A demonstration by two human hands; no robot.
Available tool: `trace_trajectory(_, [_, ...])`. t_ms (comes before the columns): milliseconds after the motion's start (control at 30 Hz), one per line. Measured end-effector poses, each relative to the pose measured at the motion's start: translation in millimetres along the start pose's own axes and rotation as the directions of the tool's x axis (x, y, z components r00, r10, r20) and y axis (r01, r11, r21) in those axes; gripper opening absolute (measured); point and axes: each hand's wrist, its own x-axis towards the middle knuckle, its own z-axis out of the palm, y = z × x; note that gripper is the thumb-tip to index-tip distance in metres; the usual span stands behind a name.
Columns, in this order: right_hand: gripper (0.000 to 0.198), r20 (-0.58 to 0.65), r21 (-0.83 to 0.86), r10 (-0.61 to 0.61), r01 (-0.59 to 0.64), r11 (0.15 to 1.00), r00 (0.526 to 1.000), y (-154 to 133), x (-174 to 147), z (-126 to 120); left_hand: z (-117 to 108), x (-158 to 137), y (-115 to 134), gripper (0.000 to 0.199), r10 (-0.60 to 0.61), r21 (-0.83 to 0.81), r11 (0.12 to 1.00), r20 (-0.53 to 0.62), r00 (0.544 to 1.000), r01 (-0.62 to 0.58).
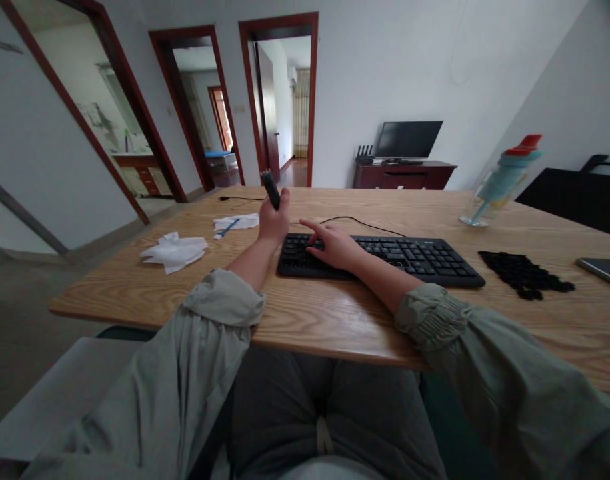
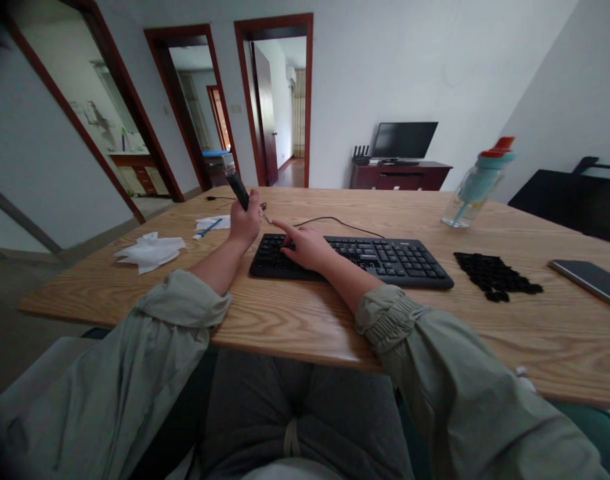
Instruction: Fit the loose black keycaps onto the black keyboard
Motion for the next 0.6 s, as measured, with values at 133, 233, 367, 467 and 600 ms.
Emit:
trace_trajectory(133, [0.072, 0.0, -0.008, -0.012, 0.012, 1.0, 1.0, -6, 3, 0, -7, 6, -2, 0.052, -0.016, -0.084, 0.996, -0.125, 0.992, 0.005])
trace_trajectory(233, [0.064, -0.06, 0.01, 0.033, -0.033, 0.999, 0.998, -8, 3, -8, -10, 9, -2, 0.048, -0.024, -0.099, 0.995, -0.143, 0.989, 0.01])
trace_trajectory(367, [0.046, -0.163, 0.087, 0.167, -0.154, 0.984, 0.973, -7, -7, -40, -14, 11, -1, 0.038, 0.018, -0.015, 1.0, -0.219, 0.976, -0.022])
trace_trajectory(467, [0.028, -0.179, 0.051, 0.182, -0.176, 0.983, 0.967, -4, -39, -75, -17, 12, 1, 0.035, 0.05, 0.007, 0.999, -0.214, 0.976, -0.049])
trace_trajectory(600, [0.024, -0.032, -0.111, 0.271, -0.273, 0.956, 0.962, 3, -127, -113, -17, 8, 4, 0.042, 0.068, -0.001, 0.998, -0.091, 0.994, -0.068])
